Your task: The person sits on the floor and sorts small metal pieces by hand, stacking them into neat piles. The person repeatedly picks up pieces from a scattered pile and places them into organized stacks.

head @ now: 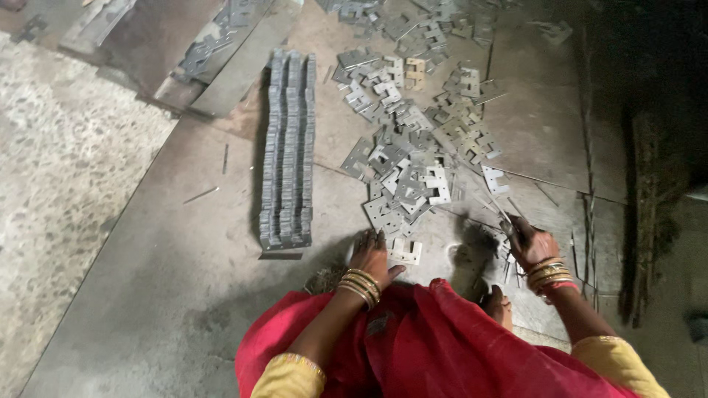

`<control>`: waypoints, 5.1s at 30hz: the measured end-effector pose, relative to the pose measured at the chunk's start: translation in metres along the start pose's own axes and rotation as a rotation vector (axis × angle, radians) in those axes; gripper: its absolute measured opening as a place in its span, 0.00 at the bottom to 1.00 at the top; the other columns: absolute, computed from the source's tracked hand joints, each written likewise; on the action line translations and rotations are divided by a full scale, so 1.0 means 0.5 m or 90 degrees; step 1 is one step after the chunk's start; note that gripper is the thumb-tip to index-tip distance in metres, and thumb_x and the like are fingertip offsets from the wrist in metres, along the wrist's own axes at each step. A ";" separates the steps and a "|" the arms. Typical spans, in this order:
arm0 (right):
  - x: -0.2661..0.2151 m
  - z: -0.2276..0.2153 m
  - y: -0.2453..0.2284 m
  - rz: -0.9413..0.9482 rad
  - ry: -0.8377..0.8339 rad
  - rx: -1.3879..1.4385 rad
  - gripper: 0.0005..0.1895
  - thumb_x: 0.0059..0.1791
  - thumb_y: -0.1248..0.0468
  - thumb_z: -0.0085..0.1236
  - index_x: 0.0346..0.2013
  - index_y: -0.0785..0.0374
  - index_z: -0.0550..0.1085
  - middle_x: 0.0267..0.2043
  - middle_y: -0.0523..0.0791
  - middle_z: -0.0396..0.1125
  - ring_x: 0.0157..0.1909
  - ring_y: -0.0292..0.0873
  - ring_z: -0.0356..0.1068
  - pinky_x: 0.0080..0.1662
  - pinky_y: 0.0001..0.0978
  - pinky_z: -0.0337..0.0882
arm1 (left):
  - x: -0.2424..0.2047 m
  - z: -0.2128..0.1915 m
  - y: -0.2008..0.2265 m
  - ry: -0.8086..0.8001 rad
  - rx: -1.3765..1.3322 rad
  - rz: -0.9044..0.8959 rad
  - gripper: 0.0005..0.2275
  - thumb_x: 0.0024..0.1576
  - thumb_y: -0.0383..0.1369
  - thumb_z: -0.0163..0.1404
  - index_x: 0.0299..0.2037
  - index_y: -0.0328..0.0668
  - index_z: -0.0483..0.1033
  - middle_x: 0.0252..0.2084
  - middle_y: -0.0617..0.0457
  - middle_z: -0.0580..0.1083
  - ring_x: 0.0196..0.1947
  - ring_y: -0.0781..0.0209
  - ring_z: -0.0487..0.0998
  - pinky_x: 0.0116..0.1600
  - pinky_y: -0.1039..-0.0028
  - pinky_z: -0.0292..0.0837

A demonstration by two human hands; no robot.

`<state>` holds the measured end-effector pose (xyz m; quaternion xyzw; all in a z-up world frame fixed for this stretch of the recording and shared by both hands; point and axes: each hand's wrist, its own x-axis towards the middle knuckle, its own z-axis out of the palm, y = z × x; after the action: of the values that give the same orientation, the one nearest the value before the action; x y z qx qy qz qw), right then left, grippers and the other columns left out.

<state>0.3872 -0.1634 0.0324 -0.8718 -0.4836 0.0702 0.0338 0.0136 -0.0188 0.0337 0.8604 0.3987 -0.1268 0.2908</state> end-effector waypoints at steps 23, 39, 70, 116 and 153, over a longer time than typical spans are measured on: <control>-0.220 0.145 -0.144 0.120 -0.117 0.228 0.32 0.51 0.54 0.57 0.71 0.47 0.64 0.30 0.59 0.74 0.32 0.59 0.76 0.38 0.51 0.74 | 0.049 0.027 -0.088 0.111 -0.186 -0.072 0.47 0.53 0.63 0.52 0.69 0.25 0.57 0.66 0.26 0.65 0.64 0.35 0.69 0.68 0.59 0.68; 0.257 -0.027 -0.069 0.231 0.041 0.153 0.26 0.50 0.51 0.66 0.60 0.56 0.75 0.54 0.56 0.73 0.55 0.58 0.73 0.56 0.45 0.72 | 0.063 0.069 -0.114 0.152 -0.192 -0.026 0.45 0.52 0.61 0.55 0.68 0.31 0.58 0.71 0.30 0.58 0.69 0.34 0.61 0.69 0.54 0.60; -0.267 0.037 0.001 0.240 0.014 0.227 0.32 0.49 0.51 0.63 0.67 0.56 0.70 0.38 0.58 0.77 0.37 0.51 0.79 0.40 0.42 0.76 | 0.035 0.029 -0.099 0.143 -0.167 0.004 0.43 0.53 0.61 0.53 0.68 0.31 0.61 0.67 0.26 0.63 0.63 0.36 0.71 0.64 0.59 0.70; -0.431 0.030 0.116 0.384 -0.111 0.144 0.34 0.51 0.47 0.60 0.71 0.48 0.67 0.40 0.55 0.79 0.42 0.54 0.80 0.45 0.47 0.78 | 0.039 0.046 -0.108 0.193 -0.188 0.045 0.40 0.52 0.57 0.57 0.67 0.35 0.62 0.68 0.27 0.62 0.70 0.34 0.62 0.69 0.57 0.62; 0.119 -0.150 0.047 0.026 -0.211 -0.092 0.33 0.50 0.45 0.57 0.69 0.49 0.68 0.65 0.56 0.67 0.57 0.58 0.73 0.56 0.51 0.76 | 0.012 0.041 -0.054 0.092 -0.081 0.054 0.21 0.60 0.31 0.51 0.64 0.39 0.68 0.68 0.42 0.67 0.53 0.44 0.78 0.54 0.60 0.79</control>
<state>0.4498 -0.1247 0.0980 -0.8582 -0.4685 0.1784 -0.1104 -0.0029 -0.0137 0.0041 0.8632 0.3892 -0.0259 0.3206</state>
